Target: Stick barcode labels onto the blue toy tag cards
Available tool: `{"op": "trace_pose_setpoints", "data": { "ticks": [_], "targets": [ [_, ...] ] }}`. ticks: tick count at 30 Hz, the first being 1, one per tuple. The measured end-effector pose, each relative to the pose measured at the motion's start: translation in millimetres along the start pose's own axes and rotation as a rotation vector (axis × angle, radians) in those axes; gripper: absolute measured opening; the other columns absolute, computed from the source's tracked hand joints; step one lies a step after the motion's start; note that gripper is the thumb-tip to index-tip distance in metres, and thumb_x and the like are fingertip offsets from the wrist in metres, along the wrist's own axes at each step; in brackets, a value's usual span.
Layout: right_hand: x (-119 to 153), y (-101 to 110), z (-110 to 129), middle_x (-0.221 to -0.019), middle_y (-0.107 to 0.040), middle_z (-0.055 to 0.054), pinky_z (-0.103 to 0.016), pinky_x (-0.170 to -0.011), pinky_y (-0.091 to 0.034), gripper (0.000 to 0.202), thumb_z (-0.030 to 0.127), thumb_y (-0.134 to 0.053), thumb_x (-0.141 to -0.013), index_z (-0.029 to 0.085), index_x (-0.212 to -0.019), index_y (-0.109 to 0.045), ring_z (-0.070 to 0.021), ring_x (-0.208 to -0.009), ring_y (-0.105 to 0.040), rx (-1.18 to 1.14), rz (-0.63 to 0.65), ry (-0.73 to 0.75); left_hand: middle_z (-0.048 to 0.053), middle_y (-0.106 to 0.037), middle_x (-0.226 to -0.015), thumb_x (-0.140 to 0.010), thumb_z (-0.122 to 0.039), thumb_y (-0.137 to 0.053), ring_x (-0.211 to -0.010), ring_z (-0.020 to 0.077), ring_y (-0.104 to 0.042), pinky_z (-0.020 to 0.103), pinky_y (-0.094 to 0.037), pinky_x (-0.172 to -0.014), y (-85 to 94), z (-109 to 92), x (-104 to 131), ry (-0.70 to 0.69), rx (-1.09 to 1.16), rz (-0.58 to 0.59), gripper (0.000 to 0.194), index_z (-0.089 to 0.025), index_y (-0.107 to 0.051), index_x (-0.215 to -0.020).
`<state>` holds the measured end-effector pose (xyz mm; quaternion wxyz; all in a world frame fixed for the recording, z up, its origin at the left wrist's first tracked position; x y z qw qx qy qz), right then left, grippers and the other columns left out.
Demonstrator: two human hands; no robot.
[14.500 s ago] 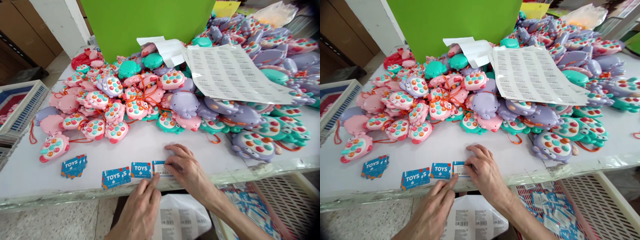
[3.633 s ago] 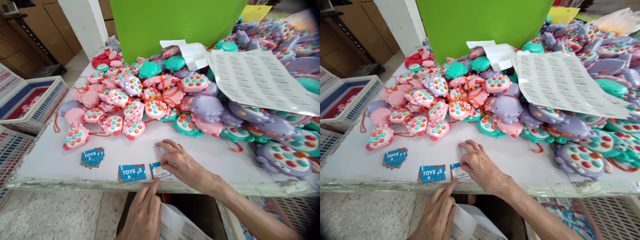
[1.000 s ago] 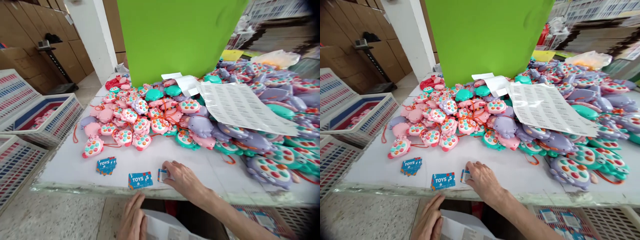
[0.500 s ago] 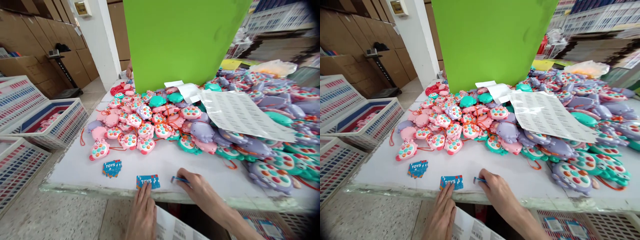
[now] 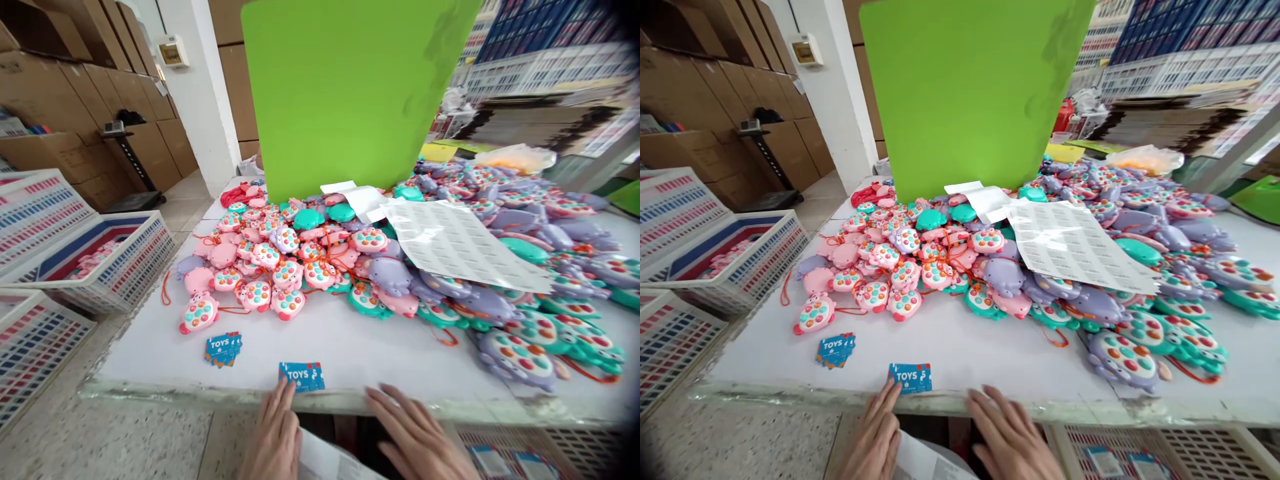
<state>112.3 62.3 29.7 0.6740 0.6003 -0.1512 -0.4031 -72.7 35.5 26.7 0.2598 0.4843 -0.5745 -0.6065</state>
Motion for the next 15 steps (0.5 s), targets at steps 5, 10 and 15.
{"op": "trace_pose_setpoints", "data": {
  "ticks": [5, 10, 15],
  "targets": [
    [-68.9, -34.5, 37.2, -0.135, -0.051, -0.01, -0.044, -0.093, -0.048, 0.053, 0.019, -0.047, -0.09, 0.014, -0.14, -0.033, -0.0273, -0.124, -0.047, 0.045, 0.109, 0.243, 0.017, -0.056, -0.128, -0.085, -0.003, -0.033, -0.121, 0.0268, -0.05, 0.043, -0.053, -0.088, -4.6, 3.2, -2.4, -0.086, -0.022, 0.025, 0.027, -0.015, -0.053, -0.098],
    [-49.8, -44.1, 14.8, -0.136, -0.05, -0.01, -0.044, -0.098, -0.042, 0.052, 0.02, -0.046, -0.092, 0.016, -0.141, -0.03, -0.0251, -0.129, -0.041, -0.009, 0.139, 0.206, 0.014, -0.051, -0.134, -0.086, -0.004, -0.035, -0.125, 0.0235, -0.045, 0.04, -0.05, -0.094, 0.0, 15.9, 1.5, -0.052, 0.053, 0.052, 0.025, -0.018, -0.053, -0.095],
    [-24.9, -34.2, -15.2, -0.139, -0.048, -0.007, -0.044, -0.097, -0.042, 0.047, 0.023, -0.047, -0.093, 0.019, -0.138, -0.037, -0.0248, -0.128, -0.042, 0.048, 0.161, 0.182, 0.014, -0.051, -0.134, -0.086, -0.006, -0.036, -0.125, 0.0235, -0.046, 0.039, -0.05, -0.094, -0.1, 21.9, 8.2, -0.065, 0.038, 0.069, 0.022, -0.018, -0.052, -0.091]
  ]
}}
Point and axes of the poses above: each hand's wrist, its own x-axis away from the middle knuckle, its own y-axis out of the back of the hand, z = x × y, the point moved 8 cm from there along -x, towards the middle knuckle
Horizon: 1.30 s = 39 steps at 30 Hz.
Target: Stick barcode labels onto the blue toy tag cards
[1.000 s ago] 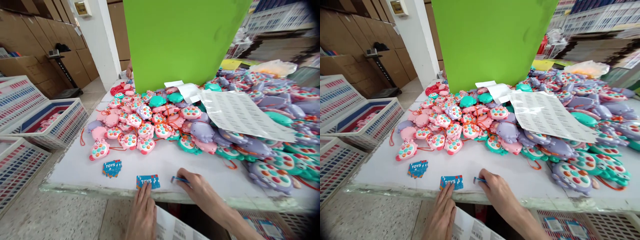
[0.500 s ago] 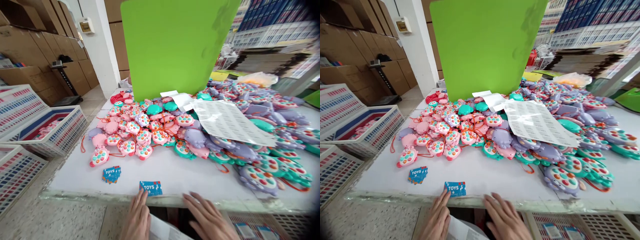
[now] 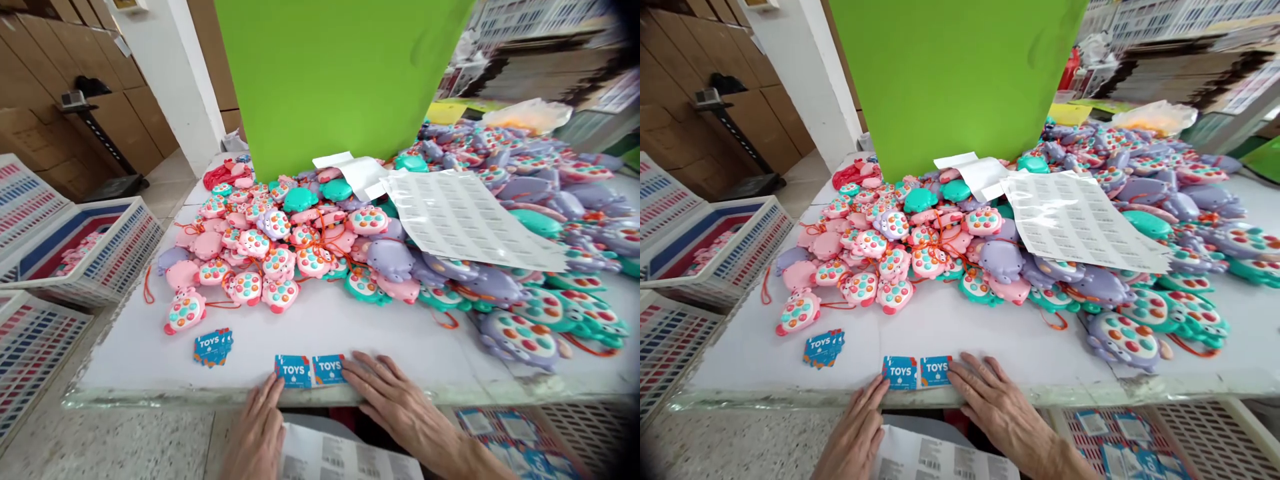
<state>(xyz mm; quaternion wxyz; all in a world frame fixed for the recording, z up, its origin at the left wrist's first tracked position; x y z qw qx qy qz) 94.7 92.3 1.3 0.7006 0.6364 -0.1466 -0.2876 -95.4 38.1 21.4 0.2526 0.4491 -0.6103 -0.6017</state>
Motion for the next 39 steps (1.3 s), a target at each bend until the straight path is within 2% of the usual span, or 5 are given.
{"op": "trace_pose_setpoints", "data": {
  "ticks": [7, 17, 24, 31, 39],
  "targets": [
    [19.4, 16.5, -14.0, -0.137, -0.05, -0.006, -0.043, -0.098, -0.042, 0.047, 0.031, -0.051, -0.091, 0.024, -0.136, -0.041, -0.0252, -0.127, -0.044, 0.003, -0.031, -0.104, 0.012, -0.049, -0.136, -0.087, -0.008, -0.037, -0.127, 0.0212, -0.043, 0.034, -0.046, -0.098, -1.2, -0.2, 1.3, 0.056, 0.017, -0.033, 0.019, -0.019, -0.052, -0.087],
    [-70.0, 13.2, 58.8, -0.132, -0.055, -0.007, -0.048, -0.101, -0.039, 0.036, 0.027, -0.049, -0.092, 0.018, -0.127, -0.051, -0.0258, -0.128, -0.042, -0.206, 0.03, 0.083, 0.015, -0.043, -0.14, -0.087, -0.008, -0.036, -0.129, 0.025, -0.04, 0.044, -0.047, -0.097, 8.7, 3.8, -10.1, 0.112, 0.025, 0.007, 0.021, -0.018, -0.053, -0.095],
    [-51.7, 13.6, 43.5, -0.131, -0.056, -0.004, -0.044, -0.1, -0.041, 0.034, 0.021, -0.052, -0.09, 0.019, -0.124, -0.052, -0.0266, -0.125, -0.046, -0.159, 0.079, 0.114, 0.015, -0.048, -0.137, -0.088, -0.009, -0.036, -0.129, 0.0238, -0.039, 0.041, -0.048, -0.096, 4.3, 7.6, -9.2, 0.059, -0.007, 0.067, 0.032, -0.011, -0.049, -0.117],
    [-44.2, 10.8, 40.0, -0.132, -0.055, -0.006, -0.044, -0.095, -0.046, 0.037, 0.02, -0.055, -0.088, 0.018, -0.125, -0.051, -0.028, -0.123, -0.048, -0.083, 0.079, 0.105, 0.013, -0.047, -0.138, -0.082, -0.001, -0.035, -0.132, 0.0252, -0.034, 0.045, -0.046, -0.097, -2.2, -0.6, -20.5, -0.013, 0.033, 0.152, 0.038, -0.012, -0.051, -0.114],
    [-28.9, 7.7, 32.1, -0.133, -0.054, -0.007, -0.047, -0.095, -0.046, 0.037, 0.024, -0.052, -0.091, 0.017, -0.127, -0.051, -0.0286, -0.123, -0.049, 0.007, 0.047, 0.088, 0.014, -0.045, -0.139, -0.081, -0.001, -0.035, -0.134, 0.0266, -0.03, 0.043, -0.042, -0.101, -5.2, 9.1, -6.1, -0.009, 0.078, 0.09, 0.033, -0.013, -0.053, -0.105]
  ]
}}
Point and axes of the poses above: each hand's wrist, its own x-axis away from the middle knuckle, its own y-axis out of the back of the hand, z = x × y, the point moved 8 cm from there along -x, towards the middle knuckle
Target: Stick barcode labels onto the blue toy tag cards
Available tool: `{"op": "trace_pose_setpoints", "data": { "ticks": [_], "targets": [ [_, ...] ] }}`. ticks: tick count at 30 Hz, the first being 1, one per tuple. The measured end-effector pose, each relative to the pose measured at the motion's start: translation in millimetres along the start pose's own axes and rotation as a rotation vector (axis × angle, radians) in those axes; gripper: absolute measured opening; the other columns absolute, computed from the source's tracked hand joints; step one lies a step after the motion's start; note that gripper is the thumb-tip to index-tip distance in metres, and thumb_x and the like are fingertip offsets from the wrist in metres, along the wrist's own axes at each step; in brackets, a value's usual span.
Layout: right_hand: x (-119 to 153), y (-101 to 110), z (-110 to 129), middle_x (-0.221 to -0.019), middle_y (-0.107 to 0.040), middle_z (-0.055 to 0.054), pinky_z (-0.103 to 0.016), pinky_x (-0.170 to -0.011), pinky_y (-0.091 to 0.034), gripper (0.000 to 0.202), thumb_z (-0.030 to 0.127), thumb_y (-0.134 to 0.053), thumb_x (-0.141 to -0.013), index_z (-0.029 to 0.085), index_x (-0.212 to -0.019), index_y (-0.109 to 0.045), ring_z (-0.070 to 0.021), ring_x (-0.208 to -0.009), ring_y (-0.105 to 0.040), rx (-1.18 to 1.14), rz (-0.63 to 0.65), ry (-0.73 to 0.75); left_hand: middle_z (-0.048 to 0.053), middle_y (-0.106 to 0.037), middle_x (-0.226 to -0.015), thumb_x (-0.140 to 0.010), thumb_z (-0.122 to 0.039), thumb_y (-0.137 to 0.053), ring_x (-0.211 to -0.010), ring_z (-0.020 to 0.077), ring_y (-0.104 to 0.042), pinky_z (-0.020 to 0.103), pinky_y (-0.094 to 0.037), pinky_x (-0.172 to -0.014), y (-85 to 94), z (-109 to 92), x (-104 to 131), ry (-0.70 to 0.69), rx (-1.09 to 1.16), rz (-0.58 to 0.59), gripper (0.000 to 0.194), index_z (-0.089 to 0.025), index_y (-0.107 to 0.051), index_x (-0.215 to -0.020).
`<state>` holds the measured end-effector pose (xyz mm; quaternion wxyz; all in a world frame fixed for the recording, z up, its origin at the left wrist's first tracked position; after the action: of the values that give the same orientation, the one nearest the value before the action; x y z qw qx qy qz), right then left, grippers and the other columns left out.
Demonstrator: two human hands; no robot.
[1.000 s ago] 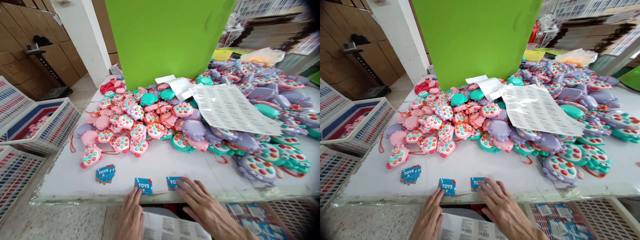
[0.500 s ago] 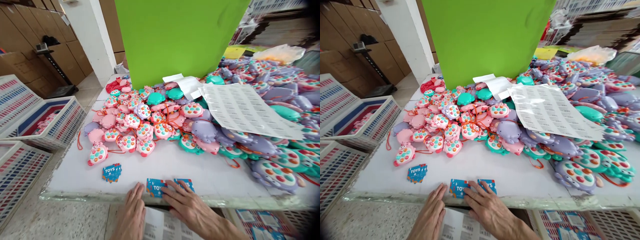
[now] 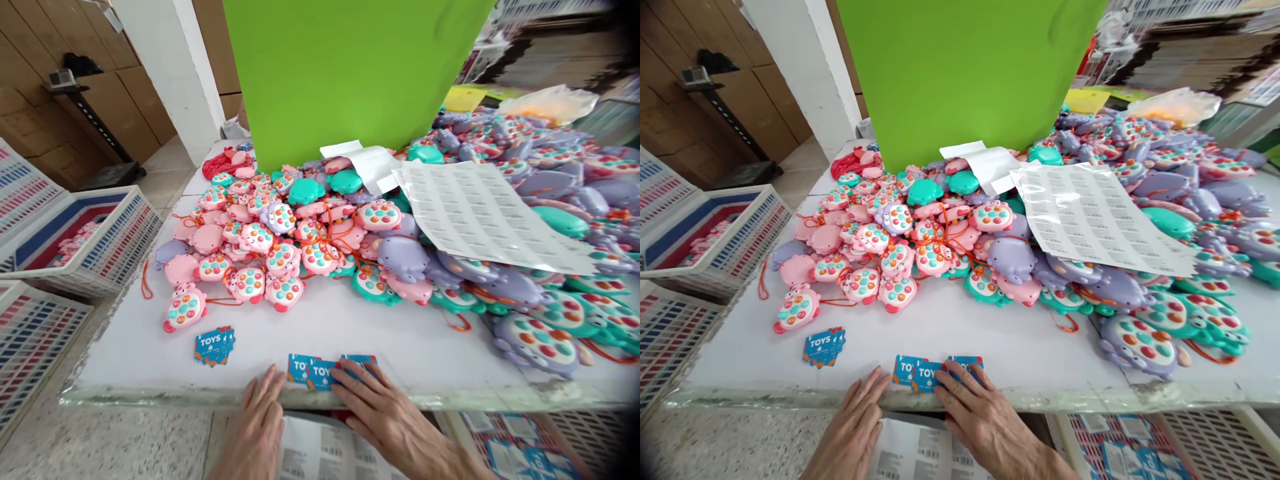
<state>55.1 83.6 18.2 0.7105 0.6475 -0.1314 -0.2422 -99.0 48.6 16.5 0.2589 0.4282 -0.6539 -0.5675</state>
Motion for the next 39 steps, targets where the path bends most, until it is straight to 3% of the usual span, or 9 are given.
{"op": "trace_pose_setpoints", "data": {
  "ticks": [7, 10, 15, 20, 24, 33, 36, 39],
  "targets": [
    [7.7, -3.0, -6.7, -0.14, -0.045, -0.012, -0.046, -0.093, -0.048, 0.048, 0.026, -0.049, -0.092, 0.013, -0.137, -0.039, -0.0286, -0.125, -0.045, 0.087, -0.021, -0.047, 0.014, -0.038, -0.144, -0.08, -0.001, -0.038, -0.135, 0.0264, -0.027, 0.046, -0.04, -0.102, -8.3, -10.4, -18.0, -0.034, 0.008, 0.156, 0.038, -0.013, -0.049, -0.114],
    [19.4, -5.4, -15.6, -0.139, -0.045, -0.014, -0.044, -0.095, -0.048, 0.051, 0.025, -0.049, -0.091, 0.008, -0.137, -0.037, -0.0282, -0.127, -0.044, 0.094, -0.033, -0.091, 0.014, -0.036, -0.145, -0.079, -0.002, -0.04, -0.135, 0.0278, -0.028, 0.046, -0.039, -0.103, -9.3, -4.6, -9.4, -0.039, 0.009, 0.154, 0.031, -0.015, -0.052, -0.105],
    [27.7, -5.2, -19.7, -0.139, -0.046, -0.014, -0.044, -0.095, -0.047, 0.05, 0.025, -0.049, -0.09, 0.009, -0.136, -0.039, -0.0279, -0.126, -0.045, 0.096, -0.026, -0.105, 0.014, -0.035, -0.145, -0.081, -0.005, -0.041, -0.135, 0.0286, -0.028, 0.046, -0.039, -0.102, -11.5, 1.3, 5.0, -0.035, -0.034, 0.149, 0.028, -0.015, -0.052, -0.104],
    [-3.3, -3.6, 1.0, -0.144, -0.038, -0.012, -0.047, -0.095, -0.046, 0.053, 0.023, -0.054, -0.087, 0.012, -0.137, -0.039, -0.0294, -0.129, -0.041, 0.022, 0.032, -0.013, 0.016, -0.039, -0.143, -0.084, -0.006, -0.038, -0.133, 0.0274, -0.032, 0.045, -0.041, -0.101, -5.7, -1.4, 2.5, -0.015, -0.057, 0.1, 0.024, -0.015, -0.052, -0.101],
    [-16.9, -6.0, 9.6, -0.143, -0.039, -0.015, -0.047, -0.096, -0.045, 0.059, 0.028, -0.059, -0.085, 0.008, -0.136, -0.039, -0.0302, -0.129, -0.04, -0.005, 0.018, -0.033, 0.017, -0.042, -0.14, -0.084, -0.006, -0.038, -0.131, 0.0288, -0.036, 0.043, -0.041, -0.101, -0.8, -1.7, 4.7, 0.01, -0.063, 0.04, 0.019, -0.016, -0.053, -0.09],
    [-3.4, -7.0, 20.4, -0.137, -0.046, -0.019, -0.045, -0.091, -0.047, 0.053, 0.031, -0.057, -0.084, 0.008, -0.13, -0.047, -0.0335, -0.124, -0.046, 0.111, -0.119, -0.224, 0.014, -0.045, -0.139, -0.083, -0.006, -0.039, -0.13, 0.0264, -0.039, 0.041, -0.041, -0.101, -1.5, -1.8, 9.4, 0.076, -0.05, -0.025, 0.017, -0.019, -0.051, -0.084],
    [8.6, 1.8, 21.6, -0.136, -0.048, -0.018, -0.044, -0.088, -0.049, 0.05, 0.029, -0.055, -0.084, 0.01, -0.13, -0.047, -0.0322, -0.122, -0.049, 0.087, -0.125, -0.211, 0.015, -0.048, -0.137, -0.088, -0.01, -0.037, -0.129, 0.025, -0.04, 0.039, -0.042, -0.101, 12.1, -4.7, 10.4, 0.094, -0.032, -0.067, 0.017, -0.019, -0.051, -0.084],
    [31.8, 14.7, 7.8, -0.134, -0.052, -0.013, -0.039, -0.091, -0.049, 0.044, 0.031, -0.048, -0.089, 0.014, -0.13, -0.048, -0.026, -0.121, -0.051, 0.016, -0.163, -0.256, 0.012, -0.049, -0.136, -0.092, -0.016, -0.035, -0.128, 0.0218, -0.042, 0.034, -0.039, -0.103, 26.6, -8.8, 11.9, 0.131, 0.089, -0.073, 0.019, -0.02, -0.051, -0.084]
  ]
}}
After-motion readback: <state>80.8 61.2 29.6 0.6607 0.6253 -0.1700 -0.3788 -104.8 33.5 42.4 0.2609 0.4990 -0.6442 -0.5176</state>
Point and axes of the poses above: each hand's wrist, its own x-axis away from the middle knuckle, its own y-axis out of the back of the hand, z = x × y, the point moved 8 cm from there along -x, towards the middle knuckle
